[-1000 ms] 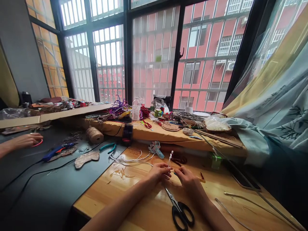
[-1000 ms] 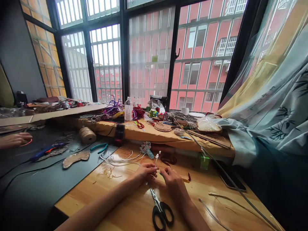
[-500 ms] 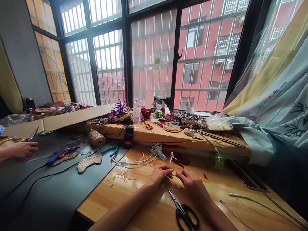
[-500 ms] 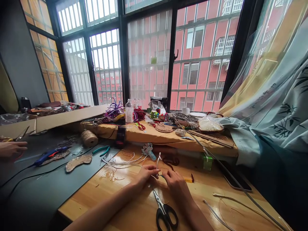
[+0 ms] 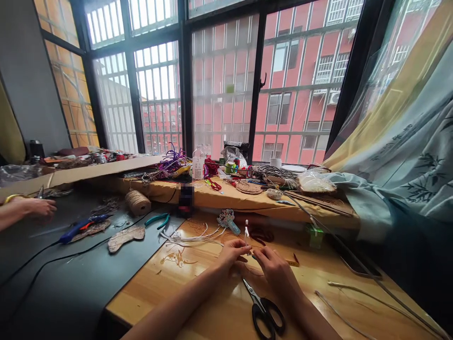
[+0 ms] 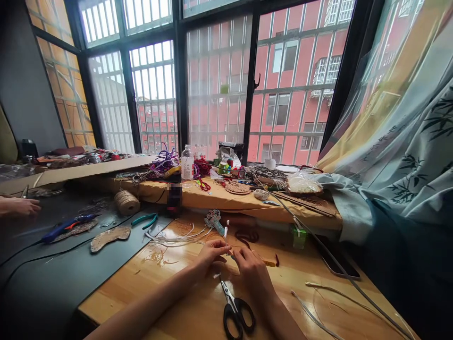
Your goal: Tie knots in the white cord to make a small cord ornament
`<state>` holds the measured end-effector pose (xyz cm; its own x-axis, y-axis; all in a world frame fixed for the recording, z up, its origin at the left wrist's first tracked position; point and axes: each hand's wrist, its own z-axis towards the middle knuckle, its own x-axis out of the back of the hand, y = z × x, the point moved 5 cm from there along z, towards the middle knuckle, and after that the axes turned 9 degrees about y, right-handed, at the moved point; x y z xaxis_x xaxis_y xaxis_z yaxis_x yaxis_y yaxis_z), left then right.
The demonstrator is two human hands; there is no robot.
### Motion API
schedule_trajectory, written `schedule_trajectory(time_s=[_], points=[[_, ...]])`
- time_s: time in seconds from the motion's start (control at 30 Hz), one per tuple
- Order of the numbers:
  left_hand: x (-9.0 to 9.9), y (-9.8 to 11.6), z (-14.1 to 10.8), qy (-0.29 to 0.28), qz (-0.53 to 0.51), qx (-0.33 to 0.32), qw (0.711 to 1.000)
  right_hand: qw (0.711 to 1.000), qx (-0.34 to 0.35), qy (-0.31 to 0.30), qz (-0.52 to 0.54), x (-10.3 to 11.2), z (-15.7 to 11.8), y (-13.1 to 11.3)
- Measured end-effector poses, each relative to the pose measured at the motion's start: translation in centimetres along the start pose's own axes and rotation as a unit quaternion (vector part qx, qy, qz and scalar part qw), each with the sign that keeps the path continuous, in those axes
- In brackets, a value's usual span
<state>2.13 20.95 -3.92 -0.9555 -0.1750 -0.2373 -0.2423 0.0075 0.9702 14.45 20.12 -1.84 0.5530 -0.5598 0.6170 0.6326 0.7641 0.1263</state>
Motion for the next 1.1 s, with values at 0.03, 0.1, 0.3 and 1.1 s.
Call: schedule_trajectory(time_s=[0.03, 0.1, 0.3, 1.1], points=[[-0.1, 0.1, -0.1, -0.002, -0.008, -0.006, 1.0, 1.0, -0.002, 0.004, 0.006, 0.1, 0.1, -0.1], [0.0, 0.1, -0.1, 0.004, -0.02, -0.008, 1.0, 1.0, -0.011, 0.011, 0.016, 0.2, 0.2, -0.2], [0.3, -1.0, 0.6, 0.018, -0.004, 0.018, 1.0, 0.997, -0.052, -0.002, 0.058, 0.7, 0.6, -0.7], [-0.2, -1.1, 0.3, -0.007, 0.029, 0.004, 1.0, 0.997, -0.064, 0.013, 0.029, -0.7, -0.1, -0.2]])
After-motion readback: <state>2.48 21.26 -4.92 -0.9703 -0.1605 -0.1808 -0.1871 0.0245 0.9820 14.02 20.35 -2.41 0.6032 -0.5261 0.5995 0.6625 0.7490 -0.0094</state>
